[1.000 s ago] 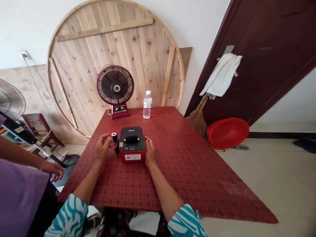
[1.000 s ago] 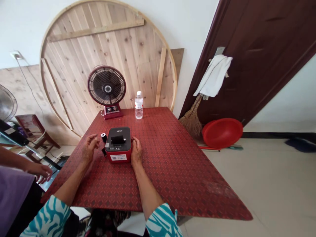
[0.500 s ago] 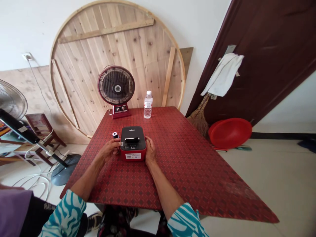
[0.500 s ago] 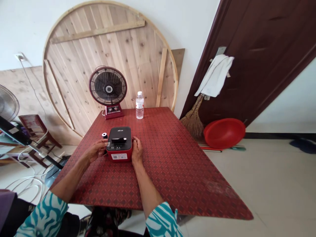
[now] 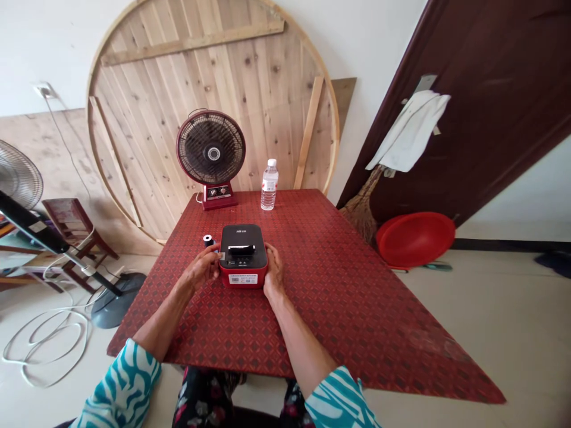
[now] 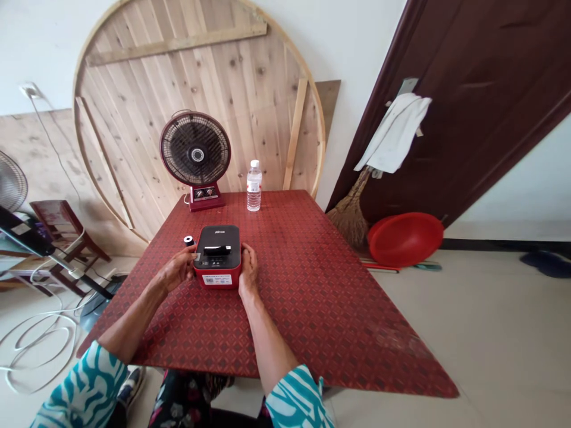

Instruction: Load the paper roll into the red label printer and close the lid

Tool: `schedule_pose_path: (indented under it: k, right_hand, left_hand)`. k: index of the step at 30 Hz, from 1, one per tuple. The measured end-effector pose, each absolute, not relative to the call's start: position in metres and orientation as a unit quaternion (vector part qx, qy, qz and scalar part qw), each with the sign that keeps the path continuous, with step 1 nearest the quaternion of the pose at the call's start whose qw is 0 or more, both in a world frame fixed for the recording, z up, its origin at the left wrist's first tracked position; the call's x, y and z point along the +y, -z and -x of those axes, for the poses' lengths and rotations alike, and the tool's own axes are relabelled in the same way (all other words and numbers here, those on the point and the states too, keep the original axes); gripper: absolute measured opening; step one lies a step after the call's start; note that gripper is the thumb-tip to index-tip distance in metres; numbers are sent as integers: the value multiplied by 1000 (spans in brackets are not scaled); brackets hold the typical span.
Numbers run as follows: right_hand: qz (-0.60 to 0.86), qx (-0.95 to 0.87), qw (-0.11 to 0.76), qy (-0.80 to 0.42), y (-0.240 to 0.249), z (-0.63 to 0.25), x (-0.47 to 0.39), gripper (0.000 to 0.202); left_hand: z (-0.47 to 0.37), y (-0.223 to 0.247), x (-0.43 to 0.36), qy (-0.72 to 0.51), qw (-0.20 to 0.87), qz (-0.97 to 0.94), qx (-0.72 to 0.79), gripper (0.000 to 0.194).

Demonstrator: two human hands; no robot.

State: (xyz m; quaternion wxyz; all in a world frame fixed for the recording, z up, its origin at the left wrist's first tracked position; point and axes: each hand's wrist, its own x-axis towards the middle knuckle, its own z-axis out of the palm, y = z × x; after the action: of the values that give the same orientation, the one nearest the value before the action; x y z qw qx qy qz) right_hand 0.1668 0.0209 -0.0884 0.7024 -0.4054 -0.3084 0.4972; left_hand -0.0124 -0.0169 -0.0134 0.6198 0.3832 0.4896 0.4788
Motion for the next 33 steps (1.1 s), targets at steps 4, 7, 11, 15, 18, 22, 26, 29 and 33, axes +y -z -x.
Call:
schedule_pose_path:
  k: [4, 7, 11, 15, 18, 22, 26, 29, 33]
  right_hand:
    - [404, -302, 704, -500, 87, -168, 19, 45]
    - [414, -312, 700, -491, 88, -169, 18, 45]
    - [417, -322, 699, -484, 91, -170, 18, 44]
    - [421, -321, 702, -475, 91, -170, 18, 42]
    - [420, -318, 705, -474, 91, -169, 18, 43]
    - [418, -304, 711, -477, 90, -169, 17, 41]
    - [422, -328, 703, -470, 92, -171, 16, 43]
    - [421, -334, 703, -466, 94, -172, 17, 47]
    - [416, -331, 703, -472, 96, -173, 20, 48]
  left_hand:
    - [12, 15, -16, -480, 617, -386, 489, 58]
    - [11, 15, -14, -485, 614, -393, 482, 54]
    - [12, 18, -11, -490, 618, -390, 475, 52]
    - [13, 18, -11, -489, 627, -383, 471, 53]
    - [12, 17, -11, -482, 633, -387, 465, 55]
    - [11, 21, -10, -482, 621, -397, 474, 57]
    - [11, 27, -9, -486, 596, -412, 489, 56]
    - [11, 26, -11, -484, 602, -405, 489, 58]
    - [9, 21, -15, -492, 613, -385, 484, 61]
